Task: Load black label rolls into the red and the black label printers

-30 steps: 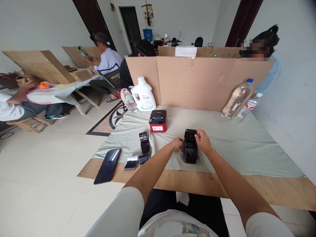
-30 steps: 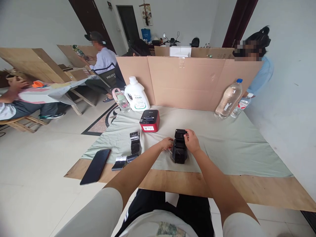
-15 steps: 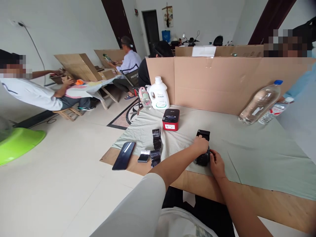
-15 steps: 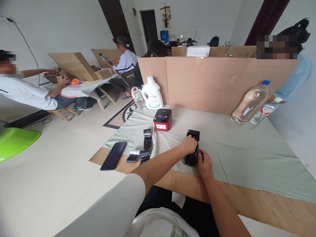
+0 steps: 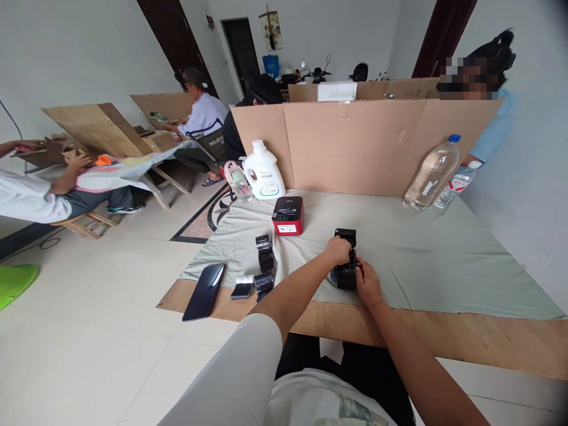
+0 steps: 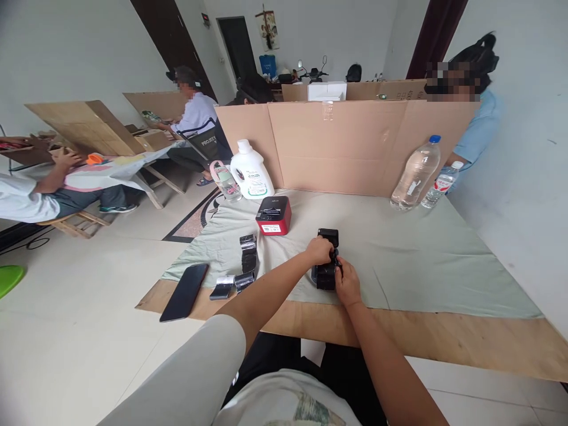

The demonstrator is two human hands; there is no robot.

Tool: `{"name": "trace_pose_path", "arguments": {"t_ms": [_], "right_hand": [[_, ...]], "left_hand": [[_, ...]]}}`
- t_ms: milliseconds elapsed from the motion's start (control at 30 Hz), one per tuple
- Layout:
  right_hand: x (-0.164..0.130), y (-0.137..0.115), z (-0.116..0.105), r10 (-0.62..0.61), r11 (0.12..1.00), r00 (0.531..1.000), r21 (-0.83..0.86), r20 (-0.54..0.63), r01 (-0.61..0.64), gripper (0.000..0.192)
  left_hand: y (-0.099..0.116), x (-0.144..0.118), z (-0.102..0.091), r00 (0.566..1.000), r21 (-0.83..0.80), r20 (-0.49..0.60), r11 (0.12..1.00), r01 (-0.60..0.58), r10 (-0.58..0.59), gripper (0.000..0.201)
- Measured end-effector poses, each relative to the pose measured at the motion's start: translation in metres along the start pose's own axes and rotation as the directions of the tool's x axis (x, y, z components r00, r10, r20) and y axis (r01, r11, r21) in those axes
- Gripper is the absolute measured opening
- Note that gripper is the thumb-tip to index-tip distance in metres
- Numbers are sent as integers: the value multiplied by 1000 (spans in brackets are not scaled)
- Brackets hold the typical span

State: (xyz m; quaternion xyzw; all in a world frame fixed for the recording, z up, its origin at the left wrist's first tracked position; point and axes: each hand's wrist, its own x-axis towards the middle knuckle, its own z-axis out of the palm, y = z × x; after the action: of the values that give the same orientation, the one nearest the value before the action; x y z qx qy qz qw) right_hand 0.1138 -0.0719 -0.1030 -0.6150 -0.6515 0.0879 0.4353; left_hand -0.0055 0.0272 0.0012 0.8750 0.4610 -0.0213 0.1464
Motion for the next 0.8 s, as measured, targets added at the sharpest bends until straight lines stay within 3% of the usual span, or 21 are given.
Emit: {"name": "trace_pose_path", "arguments": {"t_ms": [300,433,500,567,667,733,800], "right_hand": [[0,1,4,-26,998,999,-66,-31,24,41],[0,1,3,-12,997,999,-81,-32,9,40],[0,1,2,-5,997,1000,-80,-16,4,41],[0,3,1,-6,996,1000,-84,3,7,42],[-1,4,1,-30,994,1000,-102,-6,29,44],[-1,4,3,-37,993,999,-112,-28,34,44],[-2,3,4,-32,993,999,-117,-34,28,44]], "left_hand": [[-6,2,-6,997,-53,-3,996,-72,71,34],[-10,-2,-18,998,-284,-1,957,-64,67,38],[-14,-12,-20,998,-483,-47,873,-59,42,37],[-24,-31,-19,996,-696,-85,716,-63,5,34],[-57,-79,-21,1000,-876,16,482,8,13,32],[-91,-119,-31,992,-888,121,452,90,40,32],[-134,-158,-45,987,-854,161,499,145,-10,32]]}}
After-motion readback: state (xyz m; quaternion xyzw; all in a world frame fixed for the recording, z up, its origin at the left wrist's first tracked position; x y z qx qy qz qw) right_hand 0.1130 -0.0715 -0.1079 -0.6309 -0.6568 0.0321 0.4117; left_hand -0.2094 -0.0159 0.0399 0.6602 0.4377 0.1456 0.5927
